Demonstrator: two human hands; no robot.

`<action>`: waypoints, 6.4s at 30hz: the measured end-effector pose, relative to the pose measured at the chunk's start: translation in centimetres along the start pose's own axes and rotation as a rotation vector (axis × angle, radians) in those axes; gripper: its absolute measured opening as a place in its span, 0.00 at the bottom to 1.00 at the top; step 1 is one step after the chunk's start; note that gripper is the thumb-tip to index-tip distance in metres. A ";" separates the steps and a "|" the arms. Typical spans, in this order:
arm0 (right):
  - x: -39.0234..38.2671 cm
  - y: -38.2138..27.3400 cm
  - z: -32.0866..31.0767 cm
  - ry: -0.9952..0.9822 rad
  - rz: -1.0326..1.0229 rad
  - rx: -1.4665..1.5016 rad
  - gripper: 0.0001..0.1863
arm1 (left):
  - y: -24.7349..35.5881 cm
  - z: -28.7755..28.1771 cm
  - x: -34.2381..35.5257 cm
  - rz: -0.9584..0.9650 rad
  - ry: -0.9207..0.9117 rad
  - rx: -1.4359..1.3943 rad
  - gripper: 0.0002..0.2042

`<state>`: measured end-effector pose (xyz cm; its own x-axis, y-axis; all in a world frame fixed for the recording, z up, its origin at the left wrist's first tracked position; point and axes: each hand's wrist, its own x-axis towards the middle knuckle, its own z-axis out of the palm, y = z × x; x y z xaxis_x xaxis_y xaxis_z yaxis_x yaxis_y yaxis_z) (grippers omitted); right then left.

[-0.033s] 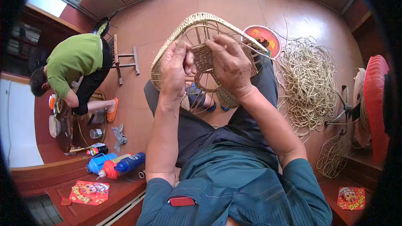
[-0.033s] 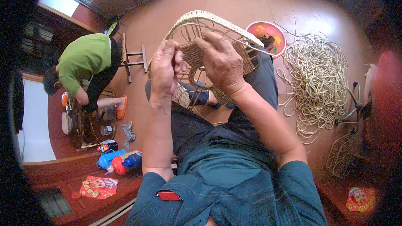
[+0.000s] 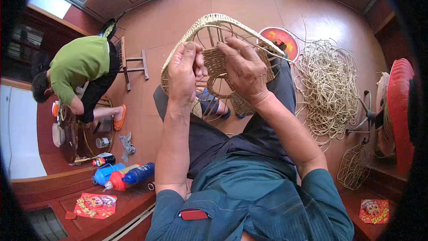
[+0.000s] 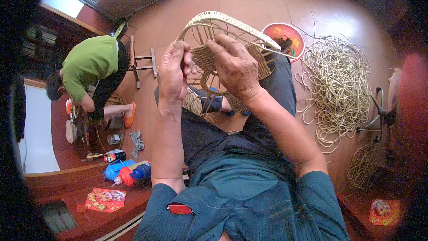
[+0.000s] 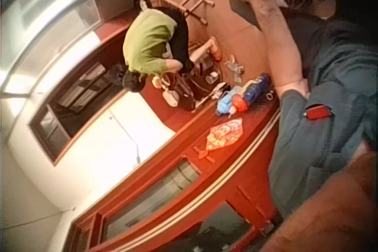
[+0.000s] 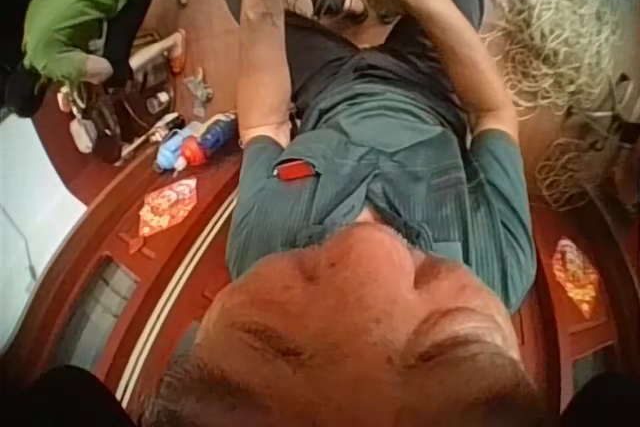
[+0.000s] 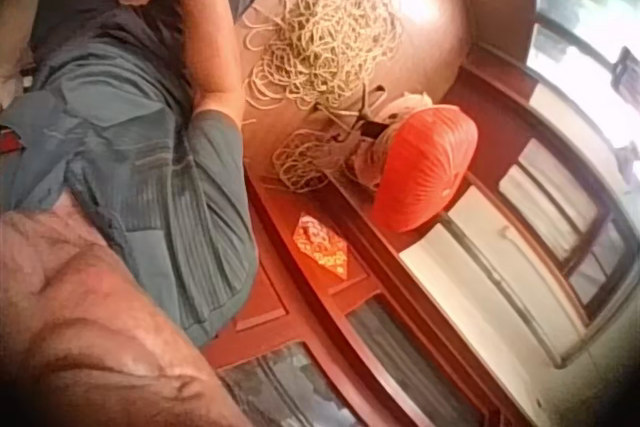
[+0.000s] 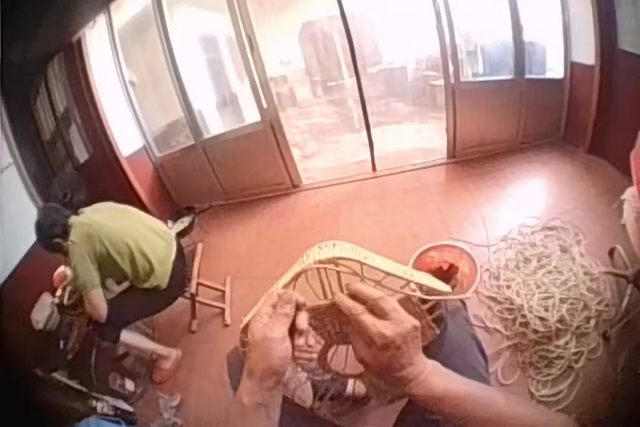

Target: The person weaves a wicker frame by hand, threading rattan strips through the frame, taking additional strands from a pile on the floor, and wrapping them into the structure.

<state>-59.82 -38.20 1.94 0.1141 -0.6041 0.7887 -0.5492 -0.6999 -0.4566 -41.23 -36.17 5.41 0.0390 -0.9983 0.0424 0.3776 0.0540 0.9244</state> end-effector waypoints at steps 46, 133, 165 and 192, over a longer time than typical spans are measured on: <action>1.2 -2.4 0.2 -0.060 0.011 -0.030 0.20 | 3.2 -5.4 -2.5 0.152 0.190 -0.157 0.17; 5.8 -3.6 -0.9 -0.389 0.162 -0.042 0.15 | -0.9 0.1 -2.8 0.261 0.499 0.093 0.08; 5.6 -3.1 1.3 -0.358 0.192 0.027 0.11 | -0.6 1.5 -0.5 -0.098 0.205 -0.107 0.16; 5.0 1.8 -3.1 -0.533 -0.150 -0.047 0.08 | -1.0 2.9 -1.9 0.765 0.368 1.196 0.08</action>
<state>-62.80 -41.26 6.33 0.5899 -0.6172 0.5207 -0.5300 -0.7824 -0.3269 -44.35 -34.37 5.54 0.1709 -0.6631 0.7288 -0.8113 0.3249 0.4859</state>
